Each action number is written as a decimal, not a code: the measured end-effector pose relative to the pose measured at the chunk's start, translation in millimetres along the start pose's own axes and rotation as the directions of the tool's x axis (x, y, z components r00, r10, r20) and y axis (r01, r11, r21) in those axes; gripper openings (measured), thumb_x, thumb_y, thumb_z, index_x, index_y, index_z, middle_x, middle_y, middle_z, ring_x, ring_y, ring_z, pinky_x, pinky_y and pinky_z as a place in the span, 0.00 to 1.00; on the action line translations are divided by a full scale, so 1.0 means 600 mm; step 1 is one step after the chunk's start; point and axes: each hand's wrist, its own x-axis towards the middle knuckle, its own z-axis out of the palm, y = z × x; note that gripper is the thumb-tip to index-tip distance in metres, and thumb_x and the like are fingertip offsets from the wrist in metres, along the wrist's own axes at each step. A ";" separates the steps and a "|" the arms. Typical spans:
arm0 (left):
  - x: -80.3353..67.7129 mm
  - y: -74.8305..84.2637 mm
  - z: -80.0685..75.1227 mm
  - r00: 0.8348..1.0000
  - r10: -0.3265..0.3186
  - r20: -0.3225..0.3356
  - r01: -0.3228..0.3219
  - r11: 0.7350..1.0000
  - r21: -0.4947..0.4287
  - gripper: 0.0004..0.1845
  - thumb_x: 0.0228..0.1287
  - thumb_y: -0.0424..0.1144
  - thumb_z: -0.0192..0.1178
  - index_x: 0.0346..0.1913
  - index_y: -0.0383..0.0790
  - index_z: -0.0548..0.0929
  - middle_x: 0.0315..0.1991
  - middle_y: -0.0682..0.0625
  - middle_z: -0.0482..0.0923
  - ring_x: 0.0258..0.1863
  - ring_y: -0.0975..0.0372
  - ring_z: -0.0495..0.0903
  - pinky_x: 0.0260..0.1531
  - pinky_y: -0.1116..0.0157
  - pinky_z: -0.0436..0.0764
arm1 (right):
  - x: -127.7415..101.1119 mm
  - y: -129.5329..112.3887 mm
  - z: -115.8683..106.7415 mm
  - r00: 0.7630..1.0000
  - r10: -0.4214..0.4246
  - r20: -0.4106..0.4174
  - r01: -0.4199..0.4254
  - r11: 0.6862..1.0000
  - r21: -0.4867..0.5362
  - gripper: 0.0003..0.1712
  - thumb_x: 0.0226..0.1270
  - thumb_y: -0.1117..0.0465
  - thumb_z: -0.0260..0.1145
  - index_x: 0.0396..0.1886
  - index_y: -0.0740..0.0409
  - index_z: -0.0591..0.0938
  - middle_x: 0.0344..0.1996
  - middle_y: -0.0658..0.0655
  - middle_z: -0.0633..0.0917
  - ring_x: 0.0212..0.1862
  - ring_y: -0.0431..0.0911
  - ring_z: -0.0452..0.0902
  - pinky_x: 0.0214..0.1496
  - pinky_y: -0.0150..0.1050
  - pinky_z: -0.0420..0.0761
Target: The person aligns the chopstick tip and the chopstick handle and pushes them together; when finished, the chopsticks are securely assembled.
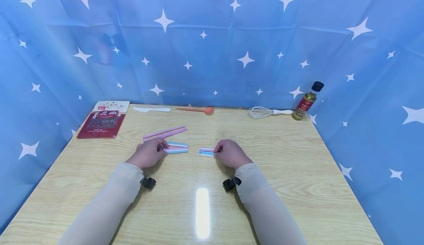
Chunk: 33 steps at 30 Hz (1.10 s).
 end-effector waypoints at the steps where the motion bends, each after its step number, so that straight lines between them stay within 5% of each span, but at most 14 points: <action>1: 0.000 0.000 0.000 1.000 0.004 0.001 -0.004 1.000 0.001 0.07 0.71 0.39 0.66 0.48 0.47 0.85 0.33 0.54 0.79 0.34 0.59 0.76 0.55 0.44 0.63 | 0.000 0.000 0.000 1.000 -0.002 0.001 0.002 1.000 -0.006 0.03 0.71 0.65 0.70 0.35 0.56 0.86 0.29 0.52 0.79 0.31 0.46 0.72 0.35 0.40 0.72; 12: 0.000 0.003 -0.002 0.999 0.025 0.026 -0.025 1.000 -0.002 0.06 0.70 0.37 0.66 0.47 0.44 0.82 0.35 0.52 0.78 0.36 0.58 0.75 0.55 0.46 0.63 | -0.001 0.001 0.001 1.000 0.010 -0.001 -0.010 1.000 0.017 0.04 0.72 0.65 0.69 0.42 0.53 0.84 0.31 0.55 0.77 0.31 0.48 0.71 0.32 0.42 0.73; 33: 0.001 0.004 -0.002 0.999 0.020 0.030 -0.020 1.000 -0.019 0.05 0.70 0.37 0.64 0.45 0.43 0.81 0.37 0.50 0.78 0.37 0.56 0.75 0.57 0.44 0.64 | 0.003 0.003 0.003 1.000 -0.001 -0.002 0.001 0.999 -0.041 0.03 0.71 0.63 0.70 0.37 0.58 0.84 0.30 0.53 0.79 0.31 0.46 0.72 0.36 0.40 0.71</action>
